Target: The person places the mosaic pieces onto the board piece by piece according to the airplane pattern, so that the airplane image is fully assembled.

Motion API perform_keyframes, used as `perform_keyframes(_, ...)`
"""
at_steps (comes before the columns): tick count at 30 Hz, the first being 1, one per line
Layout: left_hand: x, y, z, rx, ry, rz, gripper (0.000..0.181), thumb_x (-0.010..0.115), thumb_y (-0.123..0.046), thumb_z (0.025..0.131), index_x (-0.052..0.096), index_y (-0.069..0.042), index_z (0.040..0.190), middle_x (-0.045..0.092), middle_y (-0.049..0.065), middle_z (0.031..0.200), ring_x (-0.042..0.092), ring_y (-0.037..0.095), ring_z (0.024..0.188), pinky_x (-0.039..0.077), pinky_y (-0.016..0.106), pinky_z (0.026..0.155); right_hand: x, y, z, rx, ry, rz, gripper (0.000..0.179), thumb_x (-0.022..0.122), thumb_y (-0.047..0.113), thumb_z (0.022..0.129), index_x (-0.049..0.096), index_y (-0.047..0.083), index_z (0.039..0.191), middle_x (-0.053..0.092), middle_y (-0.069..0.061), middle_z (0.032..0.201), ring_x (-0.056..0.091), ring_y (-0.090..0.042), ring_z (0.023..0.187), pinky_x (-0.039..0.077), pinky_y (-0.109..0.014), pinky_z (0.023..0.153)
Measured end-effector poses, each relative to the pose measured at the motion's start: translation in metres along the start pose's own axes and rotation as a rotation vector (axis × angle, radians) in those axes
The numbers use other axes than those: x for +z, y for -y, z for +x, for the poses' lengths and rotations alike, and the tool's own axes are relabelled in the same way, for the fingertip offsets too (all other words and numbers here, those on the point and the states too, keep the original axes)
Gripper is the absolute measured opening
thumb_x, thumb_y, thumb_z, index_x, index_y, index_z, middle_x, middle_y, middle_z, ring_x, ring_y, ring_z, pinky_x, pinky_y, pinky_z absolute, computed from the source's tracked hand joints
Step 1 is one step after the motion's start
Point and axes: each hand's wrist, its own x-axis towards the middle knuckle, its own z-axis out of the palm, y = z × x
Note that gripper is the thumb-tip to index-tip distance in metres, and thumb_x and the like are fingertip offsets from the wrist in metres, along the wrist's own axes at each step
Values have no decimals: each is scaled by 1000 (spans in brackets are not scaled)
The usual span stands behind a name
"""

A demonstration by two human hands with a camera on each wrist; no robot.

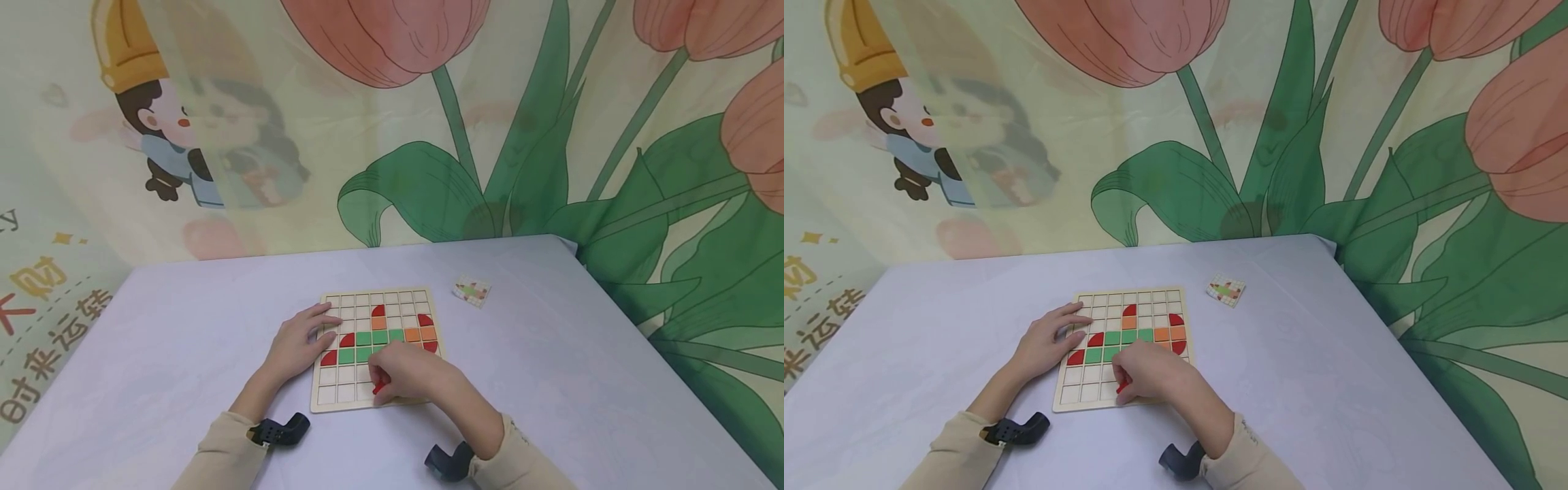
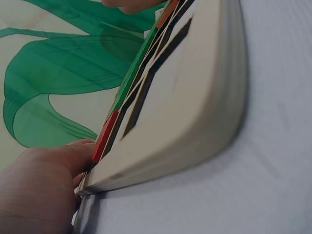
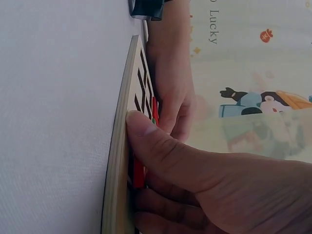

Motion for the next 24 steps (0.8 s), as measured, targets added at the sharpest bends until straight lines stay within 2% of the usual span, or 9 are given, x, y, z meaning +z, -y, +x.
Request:
perform_keyframes(14, 0, 1, 0, -5, 9, 2, 29, 62, -27, 90, 66, -22, 118, 46, 6, 146, 37, 32, 138, 26, 62, 108, 4, 3, 1, 41, -46, -58, 31, 81, 38, 72, 54, 23, 69, 52, 11, 56, 48, -5, 58, 39, -18, 52)
perform_keyframes(24, 1, 0, 0, -19, 13, 10, 30, 62, -28, 90, 66, -22, 119, 45, 5, 147, 36, 32, 139, 26, 63, 109, 4, 1, 1, 39, -40, -66, 32, 81, 39, 72, 54, 23, 68, 52, 11, 56, 48, -5, 58, 39, -18, 52)
